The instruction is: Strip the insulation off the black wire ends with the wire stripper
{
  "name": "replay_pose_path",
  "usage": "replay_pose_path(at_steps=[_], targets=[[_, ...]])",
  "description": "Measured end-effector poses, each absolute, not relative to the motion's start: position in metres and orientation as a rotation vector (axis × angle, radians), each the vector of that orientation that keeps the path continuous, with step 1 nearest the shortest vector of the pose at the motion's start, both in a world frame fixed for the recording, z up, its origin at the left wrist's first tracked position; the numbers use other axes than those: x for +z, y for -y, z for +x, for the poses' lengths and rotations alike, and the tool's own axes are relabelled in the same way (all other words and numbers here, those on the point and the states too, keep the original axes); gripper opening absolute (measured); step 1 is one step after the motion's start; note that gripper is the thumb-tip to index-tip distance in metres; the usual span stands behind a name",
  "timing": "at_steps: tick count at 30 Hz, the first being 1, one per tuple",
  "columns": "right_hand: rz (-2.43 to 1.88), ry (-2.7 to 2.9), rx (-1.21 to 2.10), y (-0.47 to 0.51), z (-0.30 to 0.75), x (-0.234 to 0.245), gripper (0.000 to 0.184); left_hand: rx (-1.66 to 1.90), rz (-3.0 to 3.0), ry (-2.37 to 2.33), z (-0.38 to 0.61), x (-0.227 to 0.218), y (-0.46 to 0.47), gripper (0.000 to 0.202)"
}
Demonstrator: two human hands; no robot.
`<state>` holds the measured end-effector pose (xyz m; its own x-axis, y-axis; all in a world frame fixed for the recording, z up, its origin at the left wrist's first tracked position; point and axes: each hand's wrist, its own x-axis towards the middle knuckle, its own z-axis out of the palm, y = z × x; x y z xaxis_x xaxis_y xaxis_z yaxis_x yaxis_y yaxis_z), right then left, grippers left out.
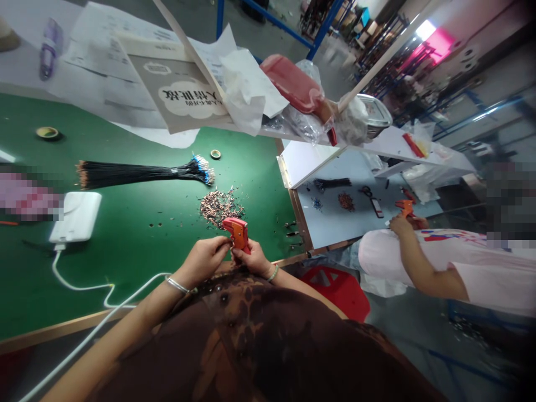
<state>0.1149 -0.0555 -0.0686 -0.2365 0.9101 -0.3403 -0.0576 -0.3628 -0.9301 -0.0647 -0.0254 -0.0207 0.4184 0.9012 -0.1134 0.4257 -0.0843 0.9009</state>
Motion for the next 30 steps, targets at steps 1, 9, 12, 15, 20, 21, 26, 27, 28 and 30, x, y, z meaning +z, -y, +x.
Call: replay_pose_path(at_steps=[1,9,12,15,20,21,26,27,28,30], targets=[[-1.293,1.121,1.664,0.056,0.115,-0.07,0.044,0.603,1.692,-1.175,-0.065,-0.023,0.025,0.031],[-1.392,1.186,1.555,0.052,0.114,-0.089,0.041,0.559,1.604,-1.267,-0.064,-0.046,0.019,0.036],[-1.4,1.111,1.596,0.049,0.111,-0.095,0.045,0.509,1.556,-1.299,-0.064,-0.059,0.019,0.038],[-1.362,1.024,1.677,0.045,0.11,-0.097,0.047,0.47,1.545,-1.342,-0.068,-0.073,0.018,0.04],[-1.26,0.971,1.671,0.04,0.119,-0.098,0.049,0.44,1.567,-1.457,-0.092,-0.094,0.014,0.042],[-1.264,0.97,1.648,0.039,0.123,-0.099,0.051,0.428,1.575,-1.485,-0.098,-0.098,0.014,0.042],[-1.457,0.962,1.66,0.044,0.155,-0.113,0.047,0.259,1.609,-1.497,-0.122,-0.122,0.016,0.033],[-1.512,0.949,1.683,0.047,0.162,-0.118,0.045,0.211,1.61,-1.467,-0.124,-0.128,0.018,0.028],[-1.563,0.928,1.711,0.052,0.168,-0.123,0.044,0.167,1.61,-1.432,-0.124,-0.133,0.02,0.025],[-1.641,0.881,1.762,0.062,0.178,-0.134,0.041,0.098,1.61,-1.373,-0.12,-0.145,0.023,0.021]])
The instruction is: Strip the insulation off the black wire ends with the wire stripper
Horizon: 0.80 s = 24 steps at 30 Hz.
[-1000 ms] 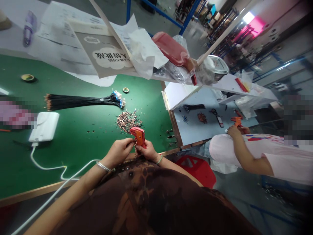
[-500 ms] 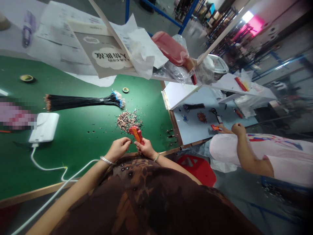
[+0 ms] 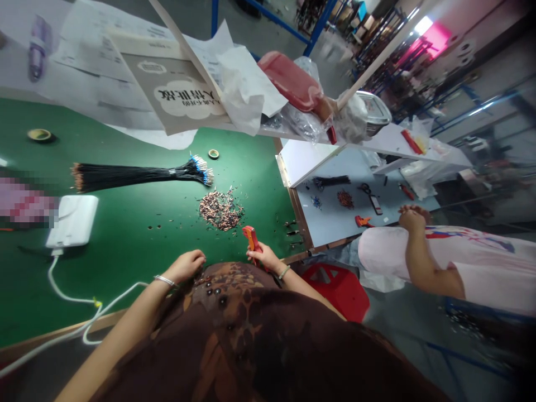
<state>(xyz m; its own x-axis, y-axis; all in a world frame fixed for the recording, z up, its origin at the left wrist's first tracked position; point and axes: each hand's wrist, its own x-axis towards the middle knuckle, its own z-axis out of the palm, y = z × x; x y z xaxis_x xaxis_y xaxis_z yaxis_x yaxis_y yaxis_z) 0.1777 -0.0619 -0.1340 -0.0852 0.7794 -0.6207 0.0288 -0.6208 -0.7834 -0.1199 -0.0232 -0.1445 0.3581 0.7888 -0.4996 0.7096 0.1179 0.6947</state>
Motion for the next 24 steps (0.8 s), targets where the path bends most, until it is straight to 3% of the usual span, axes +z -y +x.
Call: replay_pose_path(at_steps=[12,24], targets=[[-1.682,0.756,1.893,0.061,0.186,-0.161,0.032,0.179,1.835,-1.479,-0.056,-0.179,-0.027,0.026],[-1.63,0.723,1.937,0.062,0.193,-0.167,0.027,-0.046,1.746,-1.633,-0.129,-0.185,0.014,0.035]])
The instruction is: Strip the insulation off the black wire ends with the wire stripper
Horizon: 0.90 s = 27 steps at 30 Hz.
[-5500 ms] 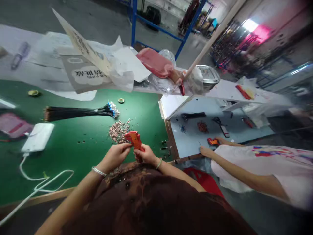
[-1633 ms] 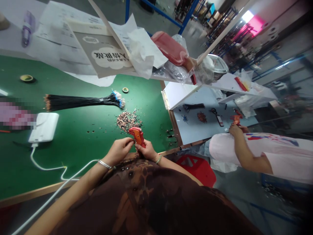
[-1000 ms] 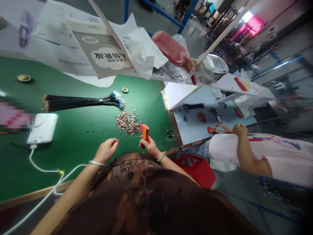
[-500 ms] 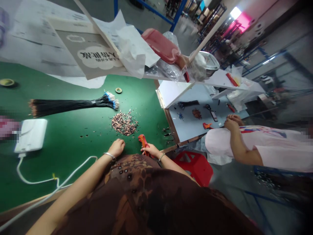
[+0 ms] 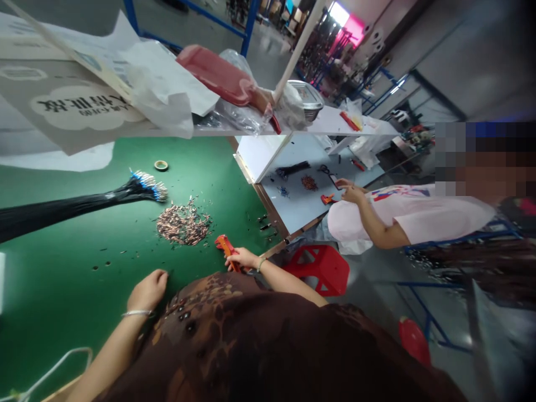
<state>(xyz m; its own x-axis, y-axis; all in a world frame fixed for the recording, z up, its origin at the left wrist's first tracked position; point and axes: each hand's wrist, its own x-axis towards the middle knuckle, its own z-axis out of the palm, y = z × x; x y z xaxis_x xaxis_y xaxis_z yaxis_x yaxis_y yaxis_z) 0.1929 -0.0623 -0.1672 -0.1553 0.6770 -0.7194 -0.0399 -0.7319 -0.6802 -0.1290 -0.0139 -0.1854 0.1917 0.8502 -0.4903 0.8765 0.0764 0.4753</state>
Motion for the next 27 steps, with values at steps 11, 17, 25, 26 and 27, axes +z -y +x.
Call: replay_pose_path(at_steps=[11,17,25,26,27], targets=[[-1.694,0.758,1.818,0.068,0.18,-0.167,0.026,0.356,1.732,-1.524,-0.12,-0.173,0.008,0.04],[-1.513,0.859,1.738,0.079,0.172,-0.123,0.044,0.658,1.713,-1.395,-0.109,-0.125,0.008,0.04],[-1.121,0.814,1.922,0.064,0.137,-0.058,0.045,0.801,1.582,-1.405,-0.108,-0.072,0.018,0.036],[-1.084,0.78,1.954,0.064,0.132,-0.056,0.046,0.809,1.575,-1.408,-0.106,-0.069,0.017,0.036],[-1.05,0.75,1.99,0.065,0.127,-0.054,0.046,0.823,1.572,-1.407,-0.105,-0.066,0.015,0.037]])
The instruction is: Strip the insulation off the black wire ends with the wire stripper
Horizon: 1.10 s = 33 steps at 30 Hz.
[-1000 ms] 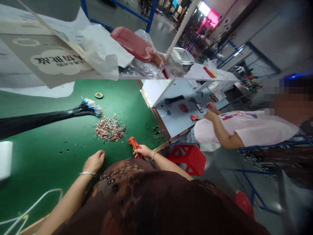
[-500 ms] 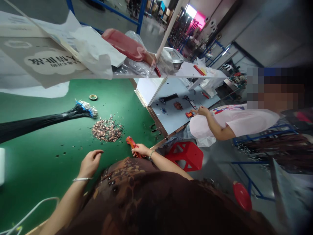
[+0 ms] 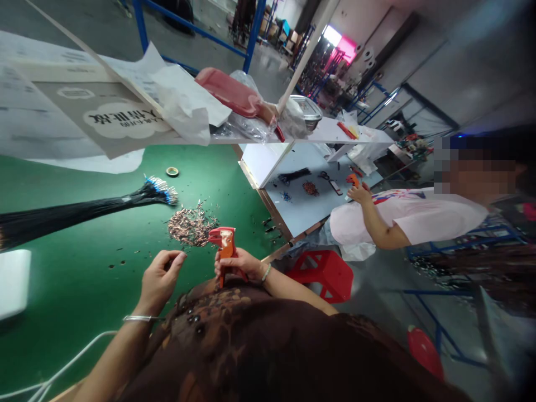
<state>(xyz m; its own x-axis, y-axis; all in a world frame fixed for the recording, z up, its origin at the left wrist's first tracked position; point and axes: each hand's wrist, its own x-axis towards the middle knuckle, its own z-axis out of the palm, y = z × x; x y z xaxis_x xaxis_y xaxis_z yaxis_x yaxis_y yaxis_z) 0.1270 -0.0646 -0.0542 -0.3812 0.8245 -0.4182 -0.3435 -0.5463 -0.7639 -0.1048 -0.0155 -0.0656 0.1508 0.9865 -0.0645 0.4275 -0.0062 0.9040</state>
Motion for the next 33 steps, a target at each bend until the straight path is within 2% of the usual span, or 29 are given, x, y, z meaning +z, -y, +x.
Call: replay_pose_path(at_steps=[12,22,33], targets=[[-1.049,0.916,2.128,0.04,0.122,-0.038,0.051,0.972,1.431,-1.293,-0.101,-0.035,0.003,0.033],[-1.076,1.001,2.193,0.033,0.123,-0.035,0.055,0.977,1.533,-1.203,-0.093,-0.028,0.004,0.028],[-1.051,1.057,2.201,0.027,0.132,-0.039,0.048,0.938,1.613,-1.125,-0.094,-0.023,-0.001,0.027]])
